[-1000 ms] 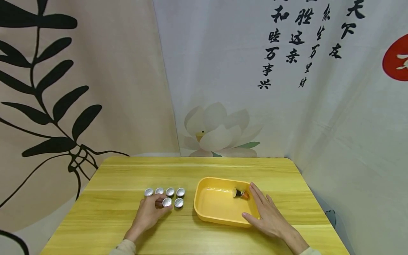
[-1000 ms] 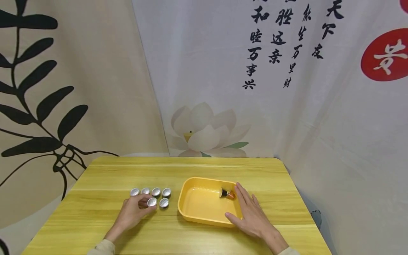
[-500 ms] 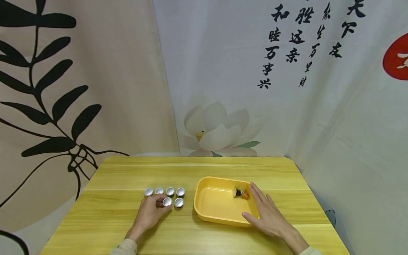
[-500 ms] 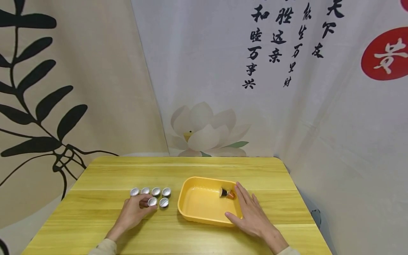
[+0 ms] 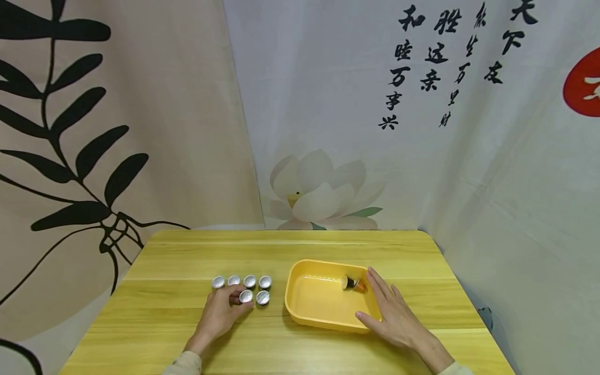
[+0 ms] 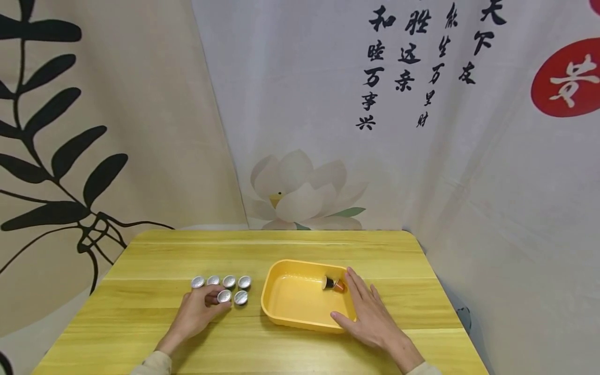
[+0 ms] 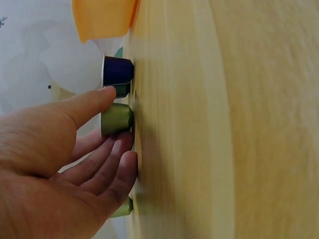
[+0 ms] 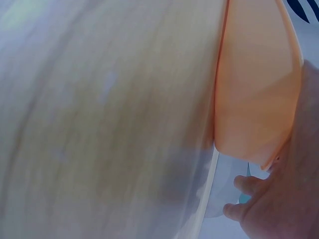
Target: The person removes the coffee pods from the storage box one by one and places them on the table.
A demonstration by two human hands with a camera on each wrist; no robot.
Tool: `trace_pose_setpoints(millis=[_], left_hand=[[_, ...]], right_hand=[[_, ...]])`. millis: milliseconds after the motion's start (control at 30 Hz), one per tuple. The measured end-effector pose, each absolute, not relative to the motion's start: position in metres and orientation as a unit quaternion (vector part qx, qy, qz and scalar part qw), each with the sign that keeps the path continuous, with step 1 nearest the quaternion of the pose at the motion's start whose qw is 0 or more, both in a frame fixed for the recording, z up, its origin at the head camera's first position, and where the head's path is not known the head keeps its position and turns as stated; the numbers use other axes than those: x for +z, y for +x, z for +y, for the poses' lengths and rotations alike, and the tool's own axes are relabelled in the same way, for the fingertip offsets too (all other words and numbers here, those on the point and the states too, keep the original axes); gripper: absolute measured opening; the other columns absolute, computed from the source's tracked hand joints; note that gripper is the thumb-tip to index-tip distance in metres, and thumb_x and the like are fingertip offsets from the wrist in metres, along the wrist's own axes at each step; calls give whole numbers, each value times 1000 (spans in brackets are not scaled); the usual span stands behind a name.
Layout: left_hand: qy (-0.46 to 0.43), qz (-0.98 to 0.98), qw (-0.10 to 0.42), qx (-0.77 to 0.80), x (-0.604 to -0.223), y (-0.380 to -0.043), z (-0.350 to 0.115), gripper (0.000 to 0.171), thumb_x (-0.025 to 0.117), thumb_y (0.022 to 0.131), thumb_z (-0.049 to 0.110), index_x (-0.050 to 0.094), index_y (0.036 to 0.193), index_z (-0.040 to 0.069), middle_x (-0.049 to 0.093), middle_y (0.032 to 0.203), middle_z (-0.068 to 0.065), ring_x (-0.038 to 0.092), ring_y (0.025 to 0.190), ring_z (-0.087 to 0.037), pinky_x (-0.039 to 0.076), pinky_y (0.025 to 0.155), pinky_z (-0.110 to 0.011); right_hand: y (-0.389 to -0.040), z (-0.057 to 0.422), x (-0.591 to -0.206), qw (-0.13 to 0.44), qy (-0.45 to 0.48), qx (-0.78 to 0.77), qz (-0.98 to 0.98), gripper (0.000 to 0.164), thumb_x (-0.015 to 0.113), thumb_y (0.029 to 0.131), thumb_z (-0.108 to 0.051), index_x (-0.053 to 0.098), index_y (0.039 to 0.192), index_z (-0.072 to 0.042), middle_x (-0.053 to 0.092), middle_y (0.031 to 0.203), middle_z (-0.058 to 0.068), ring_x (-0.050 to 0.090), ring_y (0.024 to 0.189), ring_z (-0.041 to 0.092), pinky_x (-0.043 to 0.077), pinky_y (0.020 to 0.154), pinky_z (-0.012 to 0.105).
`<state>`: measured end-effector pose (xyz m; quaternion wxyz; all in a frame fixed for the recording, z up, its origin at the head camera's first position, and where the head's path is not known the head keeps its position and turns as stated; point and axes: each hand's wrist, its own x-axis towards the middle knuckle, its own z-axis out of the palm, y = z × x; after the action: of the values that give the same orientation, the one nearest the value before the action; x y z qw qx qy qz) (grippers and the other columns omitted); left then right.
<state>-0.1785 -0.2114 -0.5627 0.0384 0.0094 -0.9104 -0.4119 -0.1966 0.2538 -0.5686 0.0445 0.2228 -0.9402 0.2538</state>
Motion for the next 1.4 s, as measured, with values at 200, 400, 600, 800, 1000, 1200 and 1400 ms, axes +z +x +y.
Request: trace_pose_setpoints(millis=[200,400,600,800,1000,1200,1400], left_hand=[[-19,-905,65,-420,-569,-179,-214,33,97,89,16,83,118,8,84,108,-5,80,93,-17,69,83,-33],[-44,-903,83,-420,-574,-179,-218,39,97,90,22,82,122,6,85,108,-6,80,90,-16,68,81,-33],[19,-913,25,-407,-559,-171,-216,56,100,87,31,80,134,7,85,118,-4,80,102,-17,68,89,-33],[43,-915,5,-401,-555,-163,-220,70,99,88,39,74,143,5,82,128,-9,79,109,-21,69,92,-39],[45,-915,-9,-401,-548,-155,-227,77,96,91,47,70,149,3,80,134,-14,79,112,-24,70,91,-42],[40,-915,-14,-401,-538,-150,-231,78,93,92,50,68,151,5,80,134,-16,80,110,-25,71,87,-42],[31,-915,-5,-402,-528,-147,-232,77,93,93,49,68,150,4,77,140,-19,81,114,-29,71,87,-44]], right_hand=[[-197,254,-569,43,222,256,-940,101,71,107,-59,23,180,-8,18,191,12,40,167,49,23,132,85],[-197,254,-570,43,222,254,-940,102,70,107,-60,23,180,-8,18,191,12,40,167,48,23,132,85],[-197,254,-570,41,220,251,-942,102,70,107,-60,22,181,-9,17,191,11,40,168,47,24,132,84],[-196,254,-569,42,219,252,-942,102,71,107,-58,22,181,-9,17,191,11,40,168,47,24,132,84],[-196,255,-569,46,222,254,-940,102,70,107,-60,22,180,-8,18,191,11,40,167,48,24,131,85],[-196,255,-569,49,223,254,-940,102,70,107,-61,22,180,-8,19,191,11,41,167,48,25,131,85],[-195,255,-568,51,225,254,-939,102,70,107,-60,23,180,-7,20,191,11,41,167,48,25,130,85]])
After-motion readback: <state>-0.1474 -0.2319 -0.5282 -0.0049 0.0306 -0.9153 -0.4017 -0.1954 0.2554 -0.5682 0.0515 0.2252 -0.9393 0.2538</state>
